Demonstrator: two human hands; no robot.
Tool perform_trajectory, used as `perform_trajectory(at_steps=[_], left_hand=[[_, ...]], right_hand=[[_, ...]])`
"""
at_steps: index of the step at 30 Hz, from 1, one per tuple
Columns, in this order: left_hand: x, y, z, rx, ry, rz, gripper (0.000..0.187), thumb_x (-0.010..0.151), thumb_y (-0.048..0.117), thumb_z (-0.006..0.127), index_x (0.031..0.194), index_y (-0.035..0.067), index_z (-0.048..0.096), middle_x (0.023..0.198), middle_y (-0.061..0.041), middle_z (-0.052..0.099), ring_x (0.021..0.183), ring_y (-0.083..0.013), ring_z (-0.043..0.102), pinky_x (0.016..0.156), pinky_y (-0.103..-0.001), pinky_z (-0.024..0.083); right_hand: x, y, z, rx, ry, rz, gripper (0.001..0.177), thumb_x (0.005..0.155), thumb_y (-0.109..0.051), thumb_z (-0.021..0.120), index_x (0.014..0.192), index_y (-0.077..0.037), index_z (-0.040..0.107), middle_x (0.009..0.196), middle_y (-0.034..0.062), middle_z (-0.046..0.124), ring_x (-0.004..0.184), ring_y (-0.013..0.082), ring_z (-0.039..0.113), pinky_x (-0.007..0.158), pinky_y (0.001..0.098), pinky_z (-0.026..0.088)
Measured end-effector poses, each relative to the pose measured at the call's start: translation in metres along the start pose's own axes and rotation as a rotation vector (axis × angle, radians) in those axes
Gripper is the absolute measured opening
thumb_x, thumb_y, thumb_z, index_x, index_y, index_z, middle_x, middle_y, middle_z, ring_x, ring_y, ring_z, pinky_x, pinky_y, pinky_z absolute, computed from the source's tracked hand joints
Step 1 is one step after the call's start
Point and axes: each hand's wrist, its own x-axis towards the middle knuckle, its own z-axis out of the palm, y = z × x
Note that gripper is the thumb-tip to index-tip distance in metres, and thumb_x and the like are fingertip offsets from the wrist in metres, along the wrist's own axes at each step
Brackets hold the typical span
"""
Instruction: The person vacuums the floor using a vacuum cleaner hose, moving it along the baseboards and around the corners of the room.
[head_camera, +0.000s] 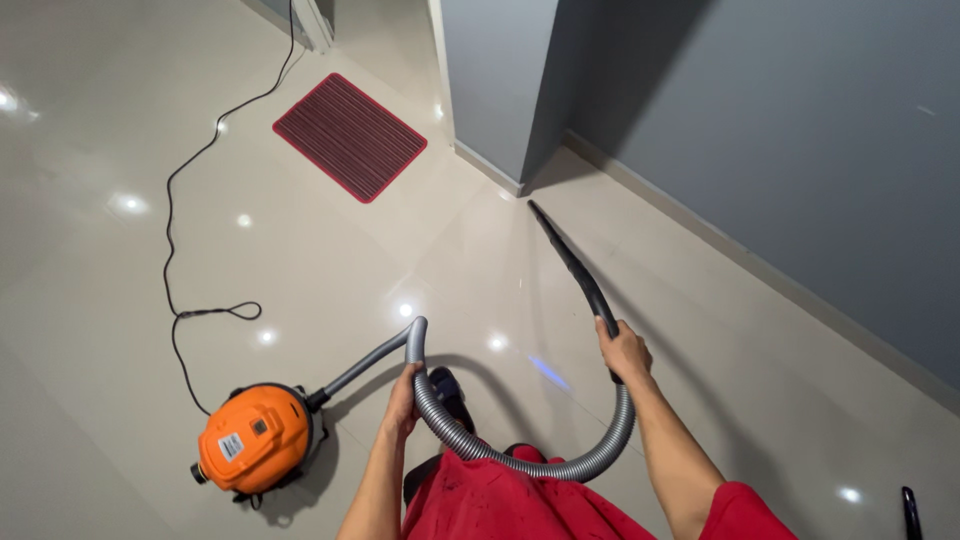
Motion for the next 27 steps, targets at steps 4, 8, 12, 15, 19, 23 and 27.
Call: perform_trajectory(at_steps=[4,8,12,15,19,23,27], left_hand=[[-0.023,-0.043,0.013,-0.028,-0.004,0.000,0.034,0.094,0.044,0.057,0.084,0.011,0.058,0.056,-0.002,0.056,0.036,-0.0121,0.046,0.030,-0.026,0.030],[-0.049,-0.083,0.026,-0.040,0.018,-0.063,0.041,0.096,0.046,0.057,0.084,0.007,0.058,0.057,-0.004,0.056,0.037,-0.0141,0.049,0.031,-0.027,0.034],[-0.077,-0.110,0.041,-0.146,0.012,-0.123,0.039,0.095,0.043,0.055,0.091,0.005,0.061,0.062,-0.009,0.062,0.042,-0.0186,0.057,0.037,-0.031,0.045],[-0.092,-0.129,0.041,-0.070,0.033,-0.146,0.037,0.093,0.043,0.052,0.095,0.007,0.061,0.065,-0.008,0.068,0.042,-0.0174,0.056,0.034,-0.030,0.041],[-0.089,-0.151,0.038,-0.010,0.006,-0.153,0.053,0.095,0.051,0.053,0.092,-0.001,0.062,0.058,-0.007,0.062,0.035,-0.0153,0.048,0.027,-0.028,0.031],[-0.094,-0.163,0.034,-0.038,0.074,-0.107,0.041,0.096,0.045,0.055,0.096,0.004,0.060,0.065,-0.008,0.065,0.040,-0.0148,0.051,0.032,-0.028,0.036],[-0.100,-0.176,0.039,-0.056,-0.023,-0.082,0.042,0.096,0.045,0.055,0.097,0.003,0.060,0.066,-0.007,0.065,0.040,-0.0140,0.050,0.033,-0.027,0.038]], right_hand=[[-0.002,0.024,0.020,-0.141,-0.020,-0.210,0.058,0.081,-0.065,0.072,0.109,-0.015,0.067,0.091,0.0078,0.071,0.088,0.0273,0.069,0.081,0.0452,0.055],[-0.017,0.058,0.024,-0.186,-0.169,-0.190,0.041,0.081,-0.042,0.068,0.111,-0.013,0.069,0.095,0.0096,0.078,0.092,0.0267,0.076,0.085,0.0441,0.059],[-0.036,0.108,0.007,-0.119,-0.097,-0.099,0.040,0.078,-0.038,0.071,0.113,-0.018,0.071,0.098,0.0078,0.077,0.096,0.0270,0.074,0.089,0.0433,0.057],[-0.044,0.135,-0.003,-0.020,-0.039,0.034,0.038,0.080,-0.038,0.071,0.113,-0.019,0.070,0.097,0.0088,0.077,0.093,0.0276,0.075,0.087,0.0431,0.057],[-0.032,0.167,-0.024,-0.001,0.066,0.082,0.034,0.080,-0.035,0.074,0.107,-0.015,0.072,0.088,0.0082,0.076,0.085,0.0262,0.073,0.083,0.0432,0.056],[-0.054,0.204,-0.035,0.102,-0.009,0.144,0.027,0.082,-0.030,0.071,0.100,-0.010,0.070,0.076,0.0061,0.074,0.070,0.0222,0.074,0.075,0.0388,0.058],[-0.090,0.248,-0.034,0.126,-0.082,0.039,0.019,0.082,-0.021,0.070,0.095,-0.007,0.066,0.067,0.0079,0.069,0.060,0.0200,0.069,0.064,0.0388,0.057]])
